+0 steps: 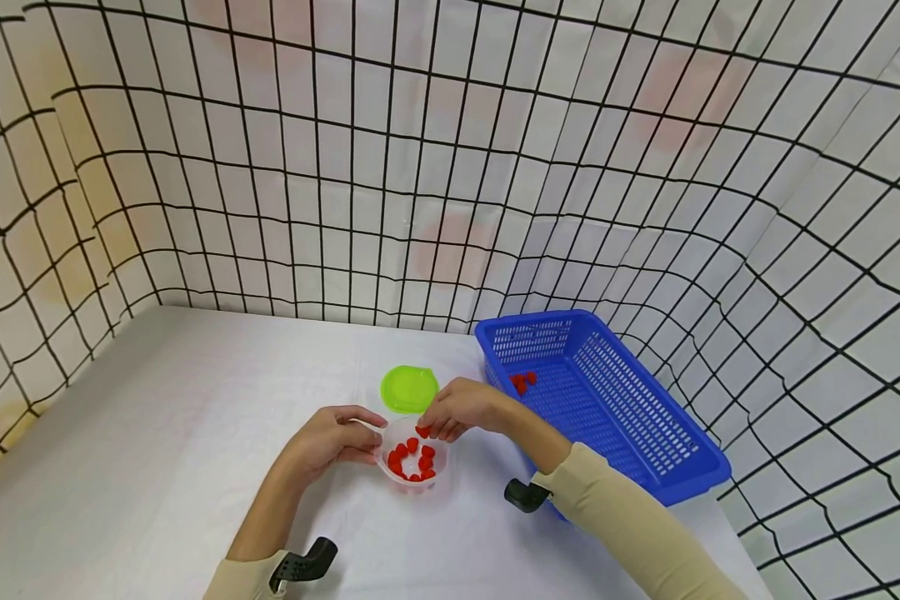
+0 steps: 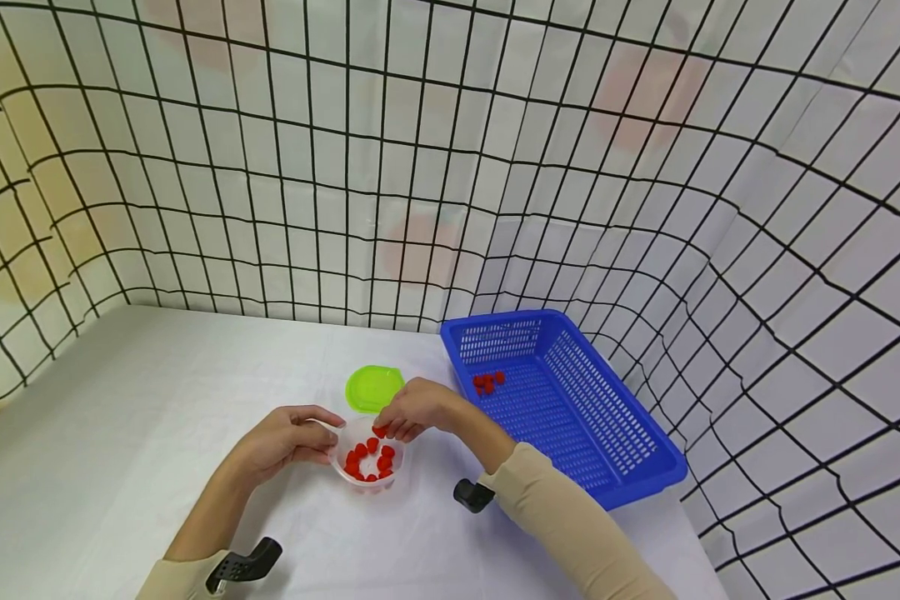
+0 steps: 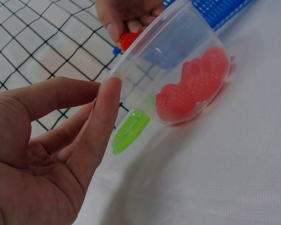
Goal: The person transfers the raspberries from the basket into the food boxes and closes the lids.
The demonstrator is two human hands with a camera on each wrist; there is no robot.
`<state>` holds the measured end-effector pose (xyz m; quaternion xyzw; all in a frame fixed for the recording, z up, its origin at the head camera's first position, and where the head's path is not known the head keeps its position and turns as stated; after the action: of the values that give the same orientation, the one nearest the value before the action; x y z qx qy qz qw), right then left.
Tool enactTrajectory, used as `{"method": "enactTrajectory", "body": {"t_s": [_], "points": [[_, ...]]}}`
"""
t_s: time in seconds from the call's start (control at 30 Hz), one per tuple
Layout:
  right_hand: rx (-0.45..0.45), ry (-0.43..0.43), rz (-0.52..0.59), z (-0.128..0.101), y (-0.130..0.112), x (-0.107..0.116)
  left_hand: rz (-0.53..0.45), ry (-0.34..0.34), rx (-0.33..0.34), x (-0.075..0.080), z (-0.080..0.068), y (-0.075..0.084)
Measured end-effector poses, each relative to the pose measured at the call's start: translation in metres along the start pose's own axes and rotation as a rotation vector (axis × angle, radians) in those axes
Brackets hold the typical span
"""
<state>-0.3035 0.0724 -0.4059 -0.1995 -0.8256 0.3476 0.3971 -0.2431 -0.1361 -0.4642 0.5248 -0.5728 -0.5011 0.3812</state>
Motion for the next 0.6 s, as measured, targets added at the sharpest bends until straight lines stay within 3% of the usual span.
{"method": "enactTrajectory", "body": {"t_s": [0.6], "points": [[-0.017,-0.037,0.015,-0.0014,0.0024,-0.0007,-0.004,-0.011,-0.009,0.0006,0.0017,-0.0027]]}}
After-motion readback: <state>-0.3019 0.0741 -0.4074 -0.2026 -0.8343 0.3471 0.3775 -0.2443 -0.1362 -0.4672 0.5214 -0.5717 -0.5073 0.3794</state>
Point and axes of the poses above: each hand's wrist, its own z-axis towards the middle knuckle, its own x-axis out of the back of the hand, y = z × x, the point moved 4 cm from there along z, towards the middle knuckle, and after that the axes turned 7 degrees about y, right-handed, at the moved point
